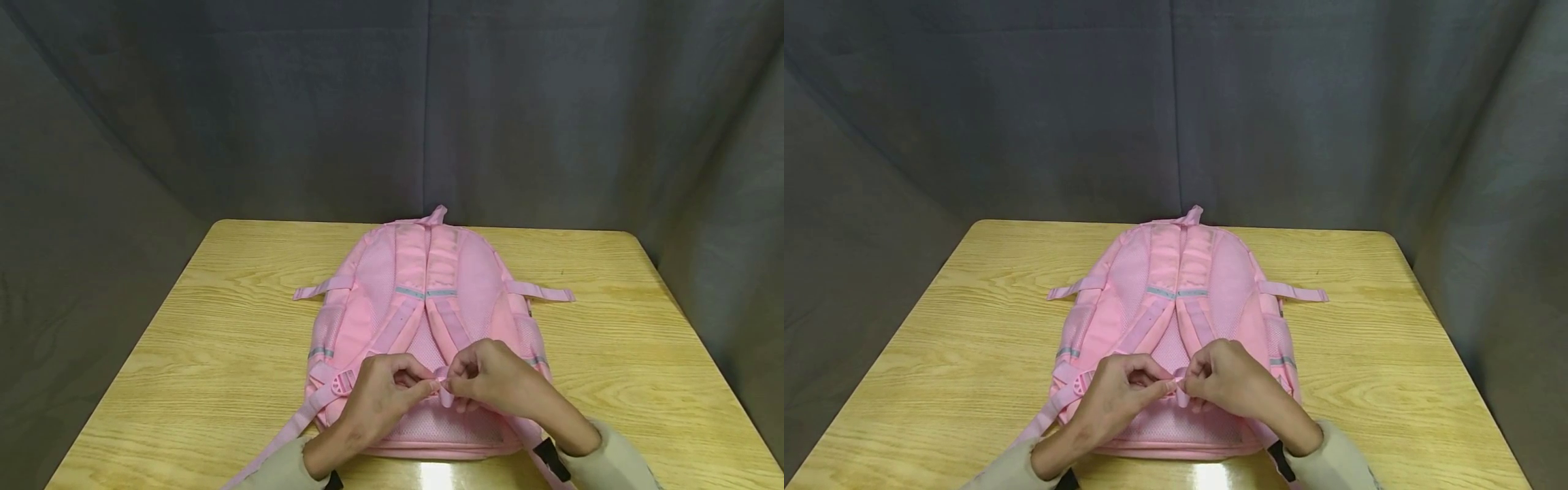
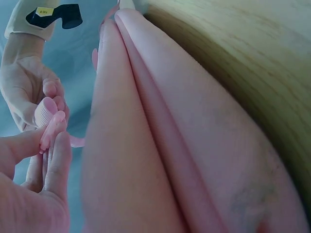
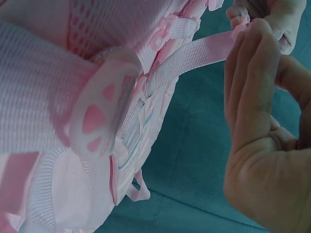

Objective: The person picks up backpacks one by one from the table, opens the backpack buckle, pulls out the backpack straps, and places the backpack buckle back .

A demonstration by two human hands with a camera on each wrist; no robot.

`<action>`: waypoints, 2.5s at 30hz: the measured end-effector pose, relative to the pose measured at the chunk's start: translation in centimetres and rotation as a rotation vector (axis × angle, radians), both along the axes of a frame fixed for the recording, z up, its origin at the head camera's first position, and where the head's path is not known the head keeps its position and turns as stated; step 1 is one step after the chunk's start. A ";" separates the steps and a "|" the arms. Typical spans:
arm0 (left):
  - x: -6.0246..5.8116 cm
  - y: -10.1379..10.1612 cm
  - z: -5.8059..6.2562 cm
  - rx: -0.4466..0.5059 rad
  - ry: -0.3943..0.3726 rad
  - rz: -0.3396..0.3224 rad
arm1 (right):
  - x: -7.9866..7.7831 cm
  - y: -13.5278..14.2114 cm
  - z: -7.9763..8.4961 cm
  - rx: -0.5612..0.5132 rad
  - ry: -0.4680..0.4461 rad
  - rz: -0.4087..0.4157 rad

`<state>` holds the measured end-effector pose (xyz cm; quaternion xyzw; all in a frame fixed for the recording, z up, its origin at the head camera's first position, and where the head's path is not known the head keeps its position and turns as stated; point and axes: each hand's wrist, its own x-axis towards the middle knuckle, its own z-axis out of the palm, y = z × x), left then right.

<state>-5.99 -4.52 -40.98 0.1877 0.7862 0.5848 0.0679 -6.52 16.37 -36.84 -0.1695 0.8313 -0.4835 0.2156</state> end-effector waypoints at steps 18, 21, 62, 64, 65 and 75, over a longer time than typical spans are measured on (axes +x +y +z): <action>-0.5 -0.3 -0.2 0.047 -0.083 -0.005 | 0.9 -0.7 -0.7 -0.033 0.236 -0.019; -0.6 -0.3 -0.2 0.077 -0.105 -0.006 | 1.0 -0.9 -0.8 -0.020 0.286 -0.039; -0.5 -0.3 0.3 0.086 -0.116 0.057 | 1.0 -1.3 -0.2 0.078 0.329 -0.094; -0.4 -0.3 0.2 0.063 -0.090 0.062 | 1.0 -1.3 -0.1 0.106 0.337 -0.084; -0.3 -0.3 0.2 0.058 -0.083 0.062 | 1.0 -1.3 -0.1 0.122 0.349 -0.080; 0.1 -0.2 -0.1 -0.021 -0.036 0.053 | 1.3 -1.5 -0.3 0.188 0.413 -0.043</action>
